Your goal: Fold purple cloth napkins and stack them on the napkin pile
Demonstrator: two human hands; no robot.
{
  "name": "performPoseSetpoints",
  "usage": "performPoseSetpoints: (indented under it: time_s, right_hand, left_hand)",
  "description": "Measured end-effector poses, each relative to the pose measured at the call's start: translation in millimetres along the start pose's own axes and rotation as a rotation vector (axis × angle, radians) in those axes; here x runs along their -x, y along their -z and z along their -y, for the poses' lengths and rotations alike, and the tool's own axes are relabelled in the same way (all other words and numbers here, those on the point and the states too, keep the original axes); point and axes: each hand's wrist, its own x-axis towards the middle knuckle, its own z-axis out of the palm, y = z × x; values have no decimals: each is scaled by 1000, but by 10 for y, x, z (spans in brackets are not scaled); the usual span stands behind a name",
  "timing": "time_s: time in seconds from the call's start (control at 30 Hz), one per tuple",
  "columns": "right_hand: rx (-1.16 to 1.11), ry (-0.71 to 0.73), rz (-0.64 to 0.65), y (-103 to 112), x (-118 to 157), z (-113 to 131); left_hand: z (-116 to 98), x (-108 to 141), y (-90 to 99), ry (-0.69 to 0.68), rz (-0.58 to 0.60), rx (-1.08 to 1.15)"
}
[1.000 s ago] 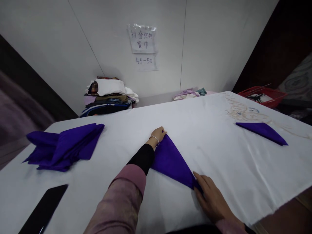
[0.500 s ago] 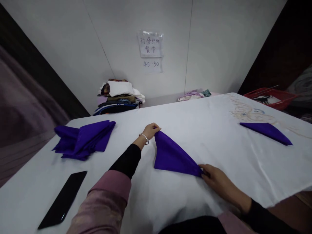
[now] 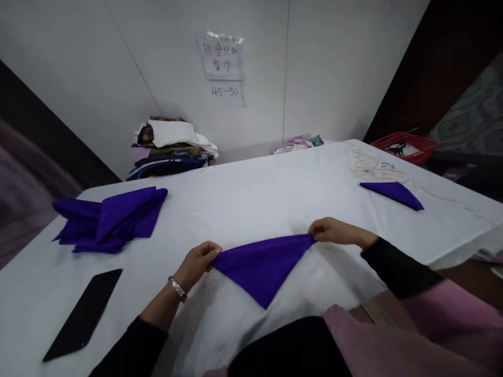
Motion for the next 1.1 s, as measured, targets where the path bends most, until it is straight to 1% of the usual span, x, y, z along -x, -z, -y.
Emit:
performPoseSetpoints:
  time_s: [0.07,0.1,0.17,0.23,0.3,0.4,0.5,0.57,0.67,0.73,0.8,0.83,0.87,0.93,1.0,1.07,1.1]
  right_hand:
    - [46,-56,-122,-109,-266,-214]
    - [51,-69,-151,-159,-365,-309]
    - [47,-73,-212,-224,-466,-454]
    - [0,-47,-233,-239,-453,-544]
    - [-67,-20,-240,-224,-380,-602]
    - [-138,-11,-282,-208,-284,-660]
    - [-175,34,-330,-227,-277,-687]
    - [-171,82,-326,-243,-308,-679]
    - [-107,128,-297,-249,-353,-639]
    - [-62,144,-282,-243,-368,-613]
    - [-41,153,-278,-238,-371,-599]
    - [-36,158,-280,-238,-371,-599]
    - [-32,164,-284,-240,-369,-602]
    - [-27,176,-294,-251,-365,-619]
    - [-28,188,-309,-265,-362,-644]
    - [-32,201,-331,-278,-358,-668]
    - [-33,207,-345,-282,-356,-678]
  left_hand:
    - [230,-66,-75,-13,-112,-155]
    - [306,-97,-98,-27,-167,-244]
    - [380,-141,-117,-64,-251,-411]
    - [384,-161,-112,-94,-291,-521]
    - [369,-167,-105,-107,-294,-572]
    - [379,-173,-106,-88,-296,-581]
    - [414,-183,-94,-85,-290,-585]
    - [412,-186,-64,-92,-267,-619]
    - [303,-187,-32,-127,-250,-730]
    - [138,-195,-90,-242,-275,-801]
    - [-78,-220,-265,-411,-273,-810]
    - [-191,-240,-398,-485,-236,-789]
    - [-297,-267,-554,-532,-172,-764]
    - [-467,-337,-904,-580,-49,-740]
    - [-565,-413,-1236,-591,38,-764]
    - [-602,-472,-1491,-576,81,-810]
    - [-607,-491,-1582,-566,85,-833]
